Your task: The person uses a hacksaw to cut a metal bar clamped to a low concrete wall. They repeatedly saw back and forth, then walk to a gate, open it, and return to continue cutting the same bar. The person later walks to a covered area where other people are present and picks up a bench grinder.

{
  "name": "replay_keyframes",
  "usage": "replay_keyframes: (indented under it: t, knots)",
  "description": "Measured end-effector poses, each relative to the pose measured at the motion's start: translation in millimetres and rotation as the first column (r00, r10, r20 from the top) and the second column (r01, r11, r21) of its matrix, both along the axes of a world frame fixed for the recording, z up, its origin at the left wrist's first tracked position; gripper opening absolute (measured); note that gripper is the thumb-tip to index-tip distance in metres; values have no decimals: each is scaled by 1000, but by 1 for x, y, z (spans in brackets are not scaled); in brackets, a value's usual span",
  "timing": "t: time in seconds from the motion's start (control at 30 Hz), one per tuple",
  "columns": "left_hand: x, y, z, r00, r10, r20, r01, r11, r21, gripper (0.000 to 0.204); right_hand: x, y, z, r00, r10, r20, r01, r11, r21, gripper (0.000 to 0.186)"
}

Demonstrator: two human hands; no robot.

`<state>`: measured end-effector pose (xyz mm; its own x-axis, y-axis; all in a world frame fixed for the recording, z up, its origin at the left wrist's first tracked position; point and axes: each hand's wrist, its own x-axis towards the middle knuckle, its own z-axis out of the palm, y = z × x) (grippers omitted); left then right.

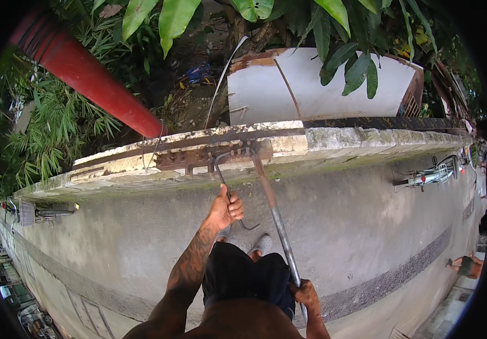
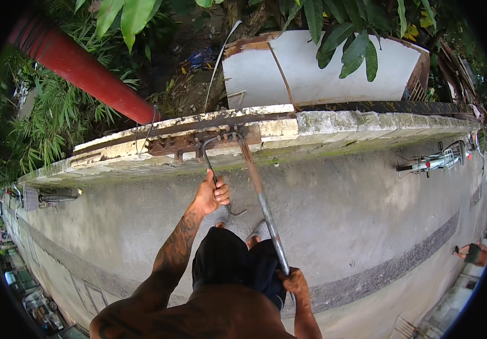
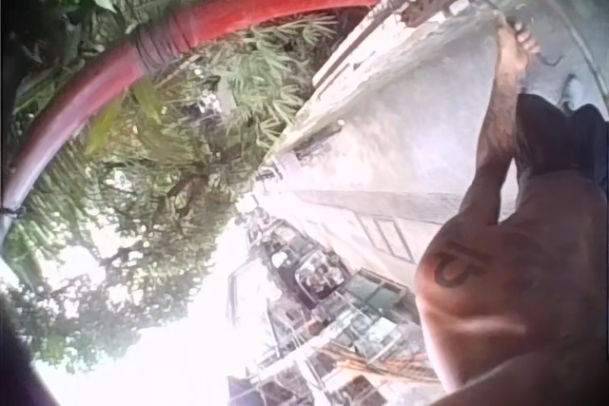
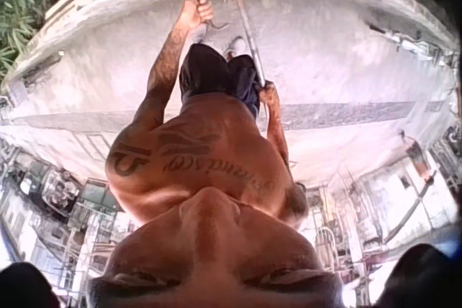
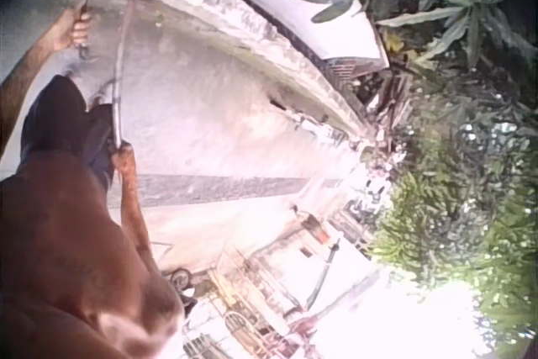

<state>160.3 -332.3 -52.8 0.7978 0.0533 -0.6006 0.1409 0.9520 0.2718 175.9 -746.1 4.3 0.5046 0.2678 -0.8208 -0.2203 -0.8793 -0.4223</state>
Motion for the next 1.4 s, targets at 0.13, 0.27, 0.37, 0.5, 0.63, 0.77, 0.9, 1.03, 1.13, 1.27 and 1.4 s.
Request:
replay_keyframes:
  t: [0.13, 0.27, 0.37, 0.5, 0.63, 0.77, 0.9, 1.03, 1.13, 1.27, 1.4]
  knots:
    - [2, -5, 1, 999, 49, 3, -49, 999, 5, 65, 13, -11, -12, 1000, 10, -26, -11, 999, -39, 41]
    - [1, -7, 3, 999, 38, -2, -37, 999, 15, 65, 22, -1, 7, 998, -4, -69, -1, 998, -66, 43]
    - [4, -9, 2, 999, 52, -14, -51, 998, 29, 66, 25, -11, -8, 1000, 29, -1, -29, 998, -54, 39]
    - [5, -11, -1, 998, 56, -15, -55, 998, 25, 66, 30, -23, -21, 998, 15, -68, -19, 998, -54, 30]
    - [1, -13, -3, 998, 67, -16, -67, 998, 15, 65, 52, -46, -31, 989, 147, -22, -147, 989, -12, 22]
    - [2, -10, -4, 997, 73, 3, -73, 997, 15, 64, 78, -51, -40, 981, 193, 3, -193, 981, 18, 16]
    - [6, -9, -5, 997, 77, 7, -77, 995, 58, 63, 96, -62, -52, 983, 185, 15, -185, 982, 42, 14]
    - [5, -8, -8, 994, 111, 13, -112, 988, 105, 63, 89, -47, -29, 992, 125, 25, -127, 987, 99, 14]
    - [18, -17, 3, 987, 129, -93, -111, 978, 174, 62, 63, -46, -30, 993, 66, 94, -70, 997, 45, 18]
    - [12, -11, 14, 974, 174, -146, -141, 966, 215, 60, 11, -17, 13, 930, 66, 361, -126, 981, 144, 36]
    - [9, 0, 68, 989, 80, -123, -37, 947, 319, 59, -45, -3, 26, 963, -121, 241, 75, 978, 193, 45]
